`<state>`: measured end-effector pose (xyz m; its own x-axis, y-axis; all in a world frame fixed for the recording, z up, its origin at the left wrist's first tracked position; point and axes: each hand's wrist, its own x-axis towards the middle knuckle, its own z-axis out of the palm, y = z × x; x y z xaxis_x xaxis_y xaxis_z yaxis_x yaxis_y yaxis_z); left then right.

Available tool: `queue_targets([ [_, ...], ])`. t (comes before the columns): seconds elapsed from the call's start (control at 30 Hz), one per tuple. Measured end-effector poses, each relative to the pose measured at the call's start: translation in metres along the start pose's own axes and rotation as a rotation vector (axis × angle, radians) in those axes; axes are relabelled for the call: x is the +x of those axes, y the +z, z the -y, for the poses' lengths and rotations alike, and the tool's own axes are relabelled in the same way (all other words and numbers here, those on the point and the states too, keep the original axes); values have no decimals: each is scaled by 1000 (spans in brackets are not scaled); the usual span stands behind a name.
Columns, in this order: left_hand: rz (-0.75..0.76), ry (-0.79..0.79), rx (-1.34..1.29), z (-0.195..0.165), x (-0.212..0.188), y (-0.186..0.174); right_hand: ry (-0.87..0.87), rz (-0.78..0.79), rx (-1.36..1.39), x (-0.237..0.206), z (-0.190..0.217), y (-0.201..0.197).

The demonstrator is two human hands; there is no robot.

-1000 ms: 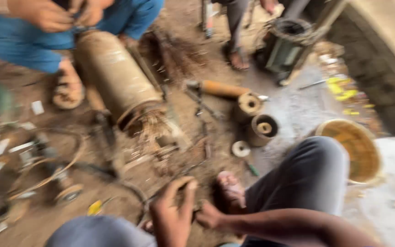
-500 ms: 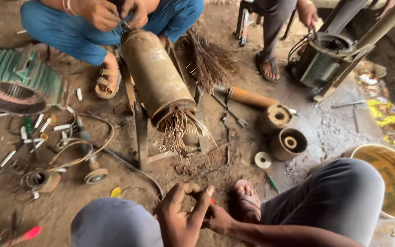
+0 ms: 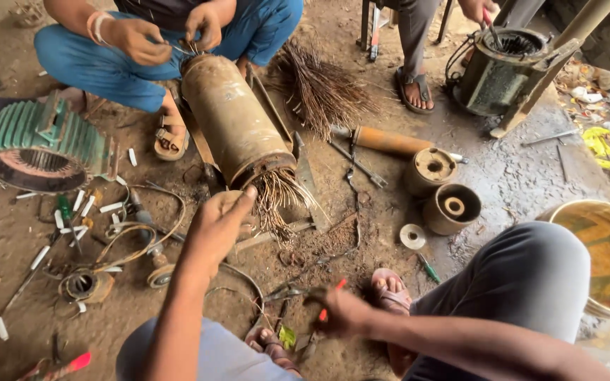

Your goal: The person sits on the ground and uses red-handled pliers to cut and pull old copper windings out of an electric motor stator held on a stand. They repeatedly snip wire bundles, yank loosened coils free by hand, and clear debris from the stator opening.

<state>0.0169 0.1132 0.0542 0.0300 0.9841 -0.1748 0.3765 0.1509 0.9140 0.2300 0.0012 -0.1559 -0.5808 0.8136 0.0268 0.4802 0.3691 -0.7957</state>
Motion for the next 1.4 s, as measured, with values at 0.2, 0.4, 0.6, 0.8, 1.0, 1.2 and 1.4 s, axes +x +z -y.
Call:
queue_targets([
  [0.2, 64, -77, 134, 11, 21, 14, 171, -51, -75, 33, 28, -146],
  [0.4, 45, -233, 240, 0, 40, 43, 468, -46, -41, 83, 54, -205],
  [0.6, 47, -253, 209, 5, 51, 47, 578, 31, 458, 135, 33, -177],
  [0.8, 18, -70, 222, 34, 67, 58, 423, -88, 813, 140, -2, -149],
  [1.0, -5, -28, 62, 46, 75, 64, 460, -35, 538, 143, 23, -162],
  [1.2, 131, -346, -299, 39, 63, 60, 379, 42, 546, 142, 46, -171],
  [1.4, 199, -366, -602, 44, 56, 54, 365, 49, 782, 147, 27, -159],
])
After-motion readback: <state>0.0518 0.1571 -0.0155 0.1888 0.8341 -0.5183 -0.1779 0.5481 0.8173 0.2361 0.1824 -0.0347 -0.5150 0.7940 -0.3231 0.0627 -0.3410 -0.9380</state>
